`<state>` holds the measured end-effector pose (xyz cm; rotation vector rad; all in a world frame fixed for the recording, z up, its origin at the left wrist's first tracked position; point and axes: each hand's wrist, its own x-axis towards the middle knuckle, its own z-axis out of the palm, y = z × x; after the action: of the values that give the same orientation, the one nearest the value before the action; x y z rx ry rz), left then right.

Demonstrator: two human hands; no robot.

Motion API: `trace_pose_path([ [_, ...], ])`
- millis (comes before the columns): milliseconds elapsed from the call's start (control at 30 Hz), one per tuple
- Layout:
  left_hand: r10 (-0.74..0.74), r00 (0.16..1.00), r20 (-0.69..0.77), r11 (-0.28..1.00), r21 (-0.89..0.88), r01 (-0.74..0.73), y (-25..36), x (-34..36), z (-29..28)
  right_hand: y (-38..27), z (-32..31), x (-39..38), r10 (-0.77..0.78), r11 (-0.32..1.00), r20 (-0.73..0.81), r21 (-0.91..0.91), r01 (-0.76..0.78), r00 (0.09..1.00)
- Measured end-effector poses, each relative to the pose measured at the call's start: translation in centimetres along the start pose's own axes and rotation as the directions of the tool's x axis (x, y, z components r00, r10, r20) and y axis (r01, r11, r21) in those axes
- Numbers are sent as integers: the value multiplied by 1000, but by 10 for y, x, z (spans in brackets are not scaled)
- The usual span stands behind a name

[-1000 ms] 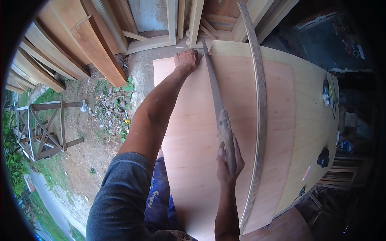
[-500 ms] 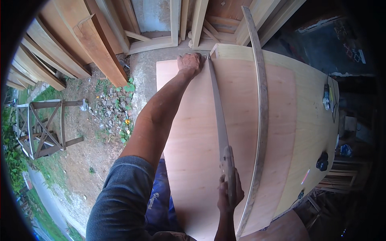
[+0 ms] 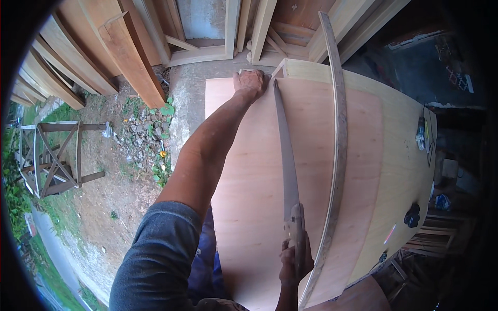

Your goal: The person marks a line on a large sheet of plywood using a straight edge and a pink marker. They then use a hand saw to cut along the marked line, separating a strip from the main sheet. Finally, they place the cut piece onto a wooden structure.

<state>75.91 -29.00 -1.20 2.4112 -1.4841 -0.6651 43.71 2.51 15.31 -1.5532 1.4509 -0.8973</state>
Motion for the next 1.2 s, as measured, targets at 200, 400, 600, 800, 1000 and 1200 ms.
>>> trace_pose_path([
  [200, 0, 999, -47, 1000, 13, 0, -8, 1, 10, 2, 75, 126, 90, 985, 81, 137, -101, 993],
  [400, -14, 1000, -18, 1000, -17, 14, -5, -1, 4, 29, -26, -36, 33, 994, 33, -104, -30, 999],
  [600, -2, 1000, -28, 1000, -21, 2, 1, 4, 12, 10, 55, 104, 49, 996, 56, 75, -53, 997],
  [800, -23, 1000, 7, 1000, -13, 23, -14, 5, 15, 3, -28, -36, 224, 973, 33, -65, -221, 974],
  [1000, -25, 999, 27, 999, -30, 26, -7, 8, 22, 16, 39, 69, -37, 997, 83, -62, 42, 996],
  [1200, -65, 886, -459, 998, -12, 67, -33, -76, -17, -3, 70, 111, 58, 980, 102, 184, -76, 993],
])
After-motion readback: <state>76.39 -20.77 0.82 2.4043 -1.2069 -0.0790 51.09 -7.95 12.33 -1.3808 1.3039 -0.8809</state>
